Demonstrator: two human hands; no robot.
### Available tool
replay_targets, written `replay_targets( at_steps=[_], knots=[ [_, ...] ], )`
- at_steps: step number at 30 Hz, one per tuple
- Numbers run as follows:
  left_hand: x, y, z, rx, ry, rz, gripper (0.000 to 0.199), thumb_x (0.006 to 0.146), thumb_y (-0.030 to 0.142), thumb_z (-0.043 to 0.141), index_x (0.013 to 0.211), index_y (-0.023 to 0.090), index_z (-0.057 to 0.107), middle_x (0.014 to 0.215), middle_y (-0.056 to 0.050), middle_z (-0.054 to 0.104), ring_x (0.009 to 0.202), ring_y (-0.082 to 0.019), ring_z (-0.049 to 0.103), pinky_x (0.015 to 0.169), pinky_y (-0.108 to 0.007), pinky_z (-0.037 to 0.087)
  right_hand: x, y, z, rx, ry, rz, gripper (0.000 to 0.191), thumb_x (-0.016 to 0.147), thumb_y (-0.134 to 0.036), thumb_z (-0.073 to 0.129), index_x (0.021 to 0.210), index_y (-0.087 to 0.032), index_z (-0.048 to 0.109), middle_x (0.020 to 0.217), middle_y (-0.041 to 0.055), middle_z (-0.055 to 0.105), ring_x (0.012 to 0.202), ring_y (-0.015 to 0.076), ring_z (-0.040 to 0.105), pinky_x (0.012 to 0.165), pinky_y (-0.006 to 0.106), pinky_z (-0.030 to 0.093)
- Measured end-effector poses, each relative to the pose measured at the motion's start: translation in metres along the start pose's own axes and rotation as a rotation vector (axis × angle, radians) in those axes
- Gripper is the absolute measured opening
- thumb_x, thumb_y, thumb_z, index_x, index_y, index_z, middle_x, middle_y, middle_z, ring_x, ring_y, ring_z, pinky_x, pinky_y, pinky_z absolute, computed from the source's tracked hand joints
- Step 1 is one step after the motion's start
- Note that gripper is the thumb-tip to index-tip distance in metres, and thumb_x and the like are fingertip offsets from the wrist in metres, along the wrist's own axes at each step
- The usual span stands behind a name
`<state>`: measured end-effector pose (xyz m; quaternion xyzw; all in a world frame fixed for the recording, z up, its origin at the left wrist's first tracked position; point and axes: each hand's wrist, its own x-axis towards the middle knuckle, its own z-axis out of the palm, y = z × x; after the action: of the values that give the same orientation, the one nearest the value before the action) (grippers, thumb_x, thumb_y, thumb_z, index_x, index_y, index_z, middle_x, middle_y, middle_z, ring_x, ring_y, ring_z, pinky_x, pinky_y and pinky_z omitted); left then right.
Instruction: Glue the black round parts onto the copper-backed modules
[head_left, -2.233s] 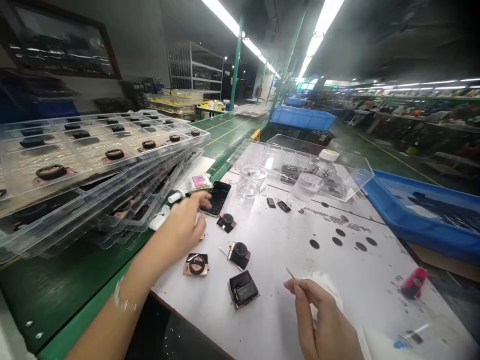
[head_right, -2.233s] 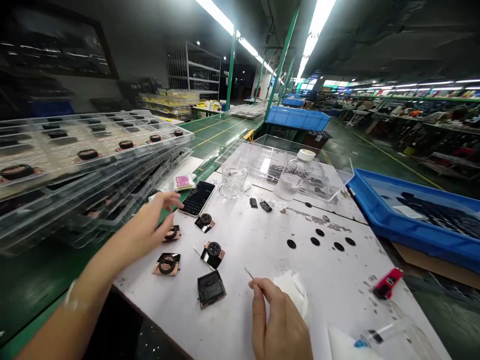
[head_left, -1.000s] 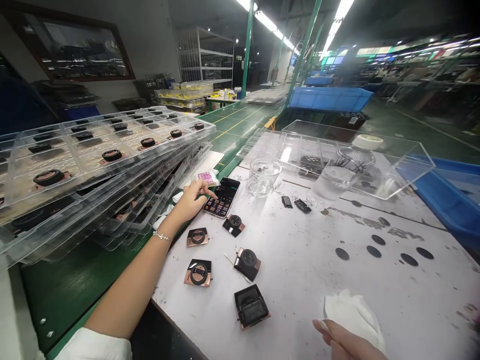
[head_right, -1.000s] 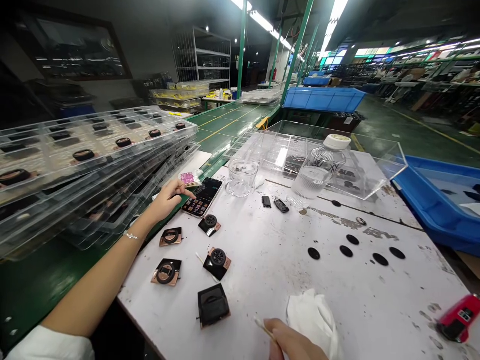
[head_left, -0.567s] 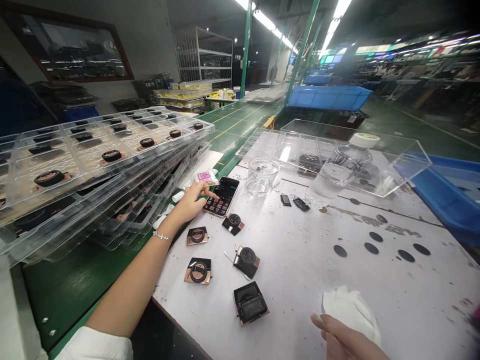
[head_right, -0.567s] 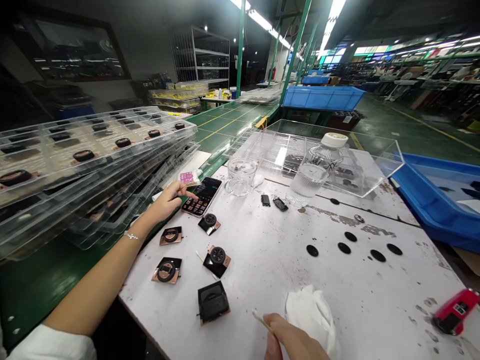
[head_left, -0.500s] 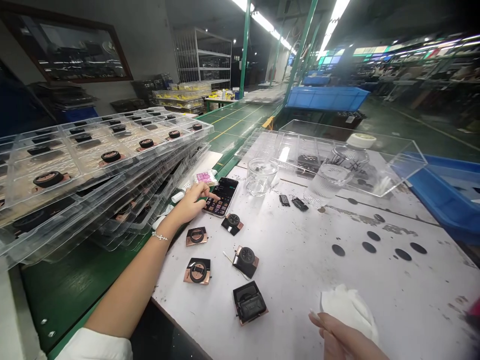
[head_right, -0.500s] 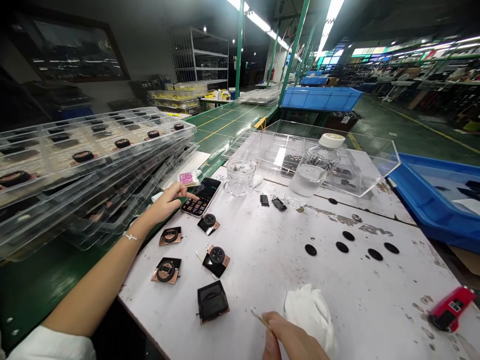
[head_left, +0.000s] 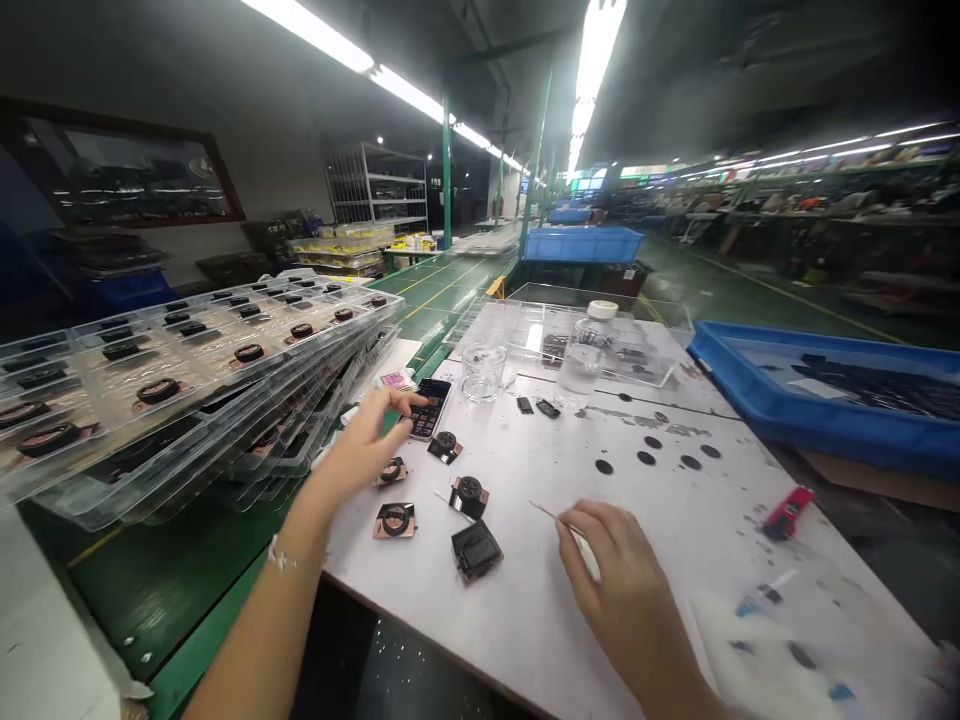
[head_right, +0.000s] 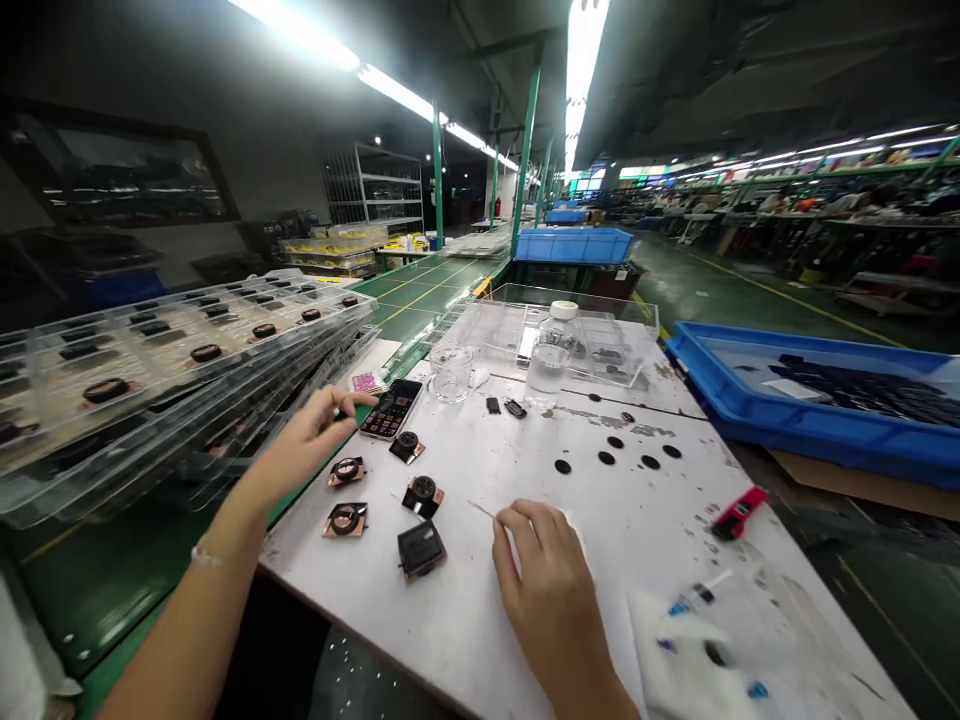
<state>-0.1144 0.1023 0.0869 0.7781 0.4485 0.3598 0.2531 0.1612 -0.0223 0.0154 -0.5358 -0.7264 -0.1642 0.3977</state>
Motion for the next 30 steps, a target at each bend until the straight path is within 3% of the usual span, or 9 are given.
replay_targets(
  at_steps=[3,6,10,15,22,30],
  knots=[
    [-0.056,0.023,0.042,0.008,-0.044,-0.004,0.018,0.090,0.029,0.048,0.107,0.027,0.050,0.123,-0.009,0.059,0.111,-0.028,0.057,0.092,-0.047,0.048,-0.001,-0.002,0.002,0.019,-0.040,0.042,0.013,0.096,-0.018,0.046,0.096,-0.017,0.059,0.092,0.0087,0.061,0.088,0.0236,0.058,0.079,0.040,0.050],
    [-0.100,0.028,0.086,0.018,-0.062,0.017,0.040,0.082,0.030,0.062,0.120,0.026,0.049,0.126,-0.012,0.056,0.123,-0.032,0.051,0.105,-0.050,0.041,-0.004,-0.006,0.008,0.037,-0.111,0.064,0.015,0.095,-0.015,0.045,0.090,-0.018,0.059,0.089,0.0081,0.062,0.085,0.0234,0.058,0.078,0.039,0.050],
    [-0.117,0.016,0.116,0.002,-0.007,-0.004,0.060,0.078,0.030,0.068,0.131,0.022,0.042,0.132,-0.016,0.052,0.129,-0.035,0.046,0.109,-0.054,0.035,-0.009,-0.011,0.015,0.059,-0.236,0.063,0.011,0.092,-0.011,0.052,0.088,-0.017,0.060,0.087,0.0053,0.063,0.086,0.0204,0.059,0.077,0.035,0.051],
    [-0.112,-0.001,0.125,-0.077,0.086,-0.044,0.062,0.078,0.028,0.069,0.132,0.022,0.039,0.119,-0.012,0.061,0.115,-0.029,0.059,0.099,-0.047,0.045,-0.013,-0.014,0.016,0.037,-0.315,0.094,0.006,0.094,-0.017,0.058,0.091,-0.015,0.061,0.090,0.0019,0.062,0.086,0.0162,0.061,0.078,0.033,0.052],
    [-0.121,-0.004,0.129,-0.117,0.168,-0.011,0.053,0.079,0.022,0.065,0.128,0.027,0.044,0.126,-0.010,0.061,0.123,-0.027,0.056,0.104,-0.046,0.043,-0.014,-0.014,0.019,0.038,-0.366,0.123,0.012,0.096,-0.024,0.058,0.090,-0.015,0.062,0.088,0.0019,0.063,0.083,0.0158,0.062,0.077,0.034,0.054],
    [-0.121,-0.008,0.131,-0.087,0.172,-0.040,0.051,0.079,0.026,0.062,0.127,0.030,0.045,0.128,-0.007,0.062,0.123,-0.027,0.057,0.103,-0.045,0.045,-0.010,-0.020,0.026,0.118,-0.262,0.082,0.018,0.095,-0.028,0.060,0.083,-0.014,0.061,0.079,0.0003,0.062,0.073,0.0141,0.062,0.069,0.031,0.054]
  ],
)
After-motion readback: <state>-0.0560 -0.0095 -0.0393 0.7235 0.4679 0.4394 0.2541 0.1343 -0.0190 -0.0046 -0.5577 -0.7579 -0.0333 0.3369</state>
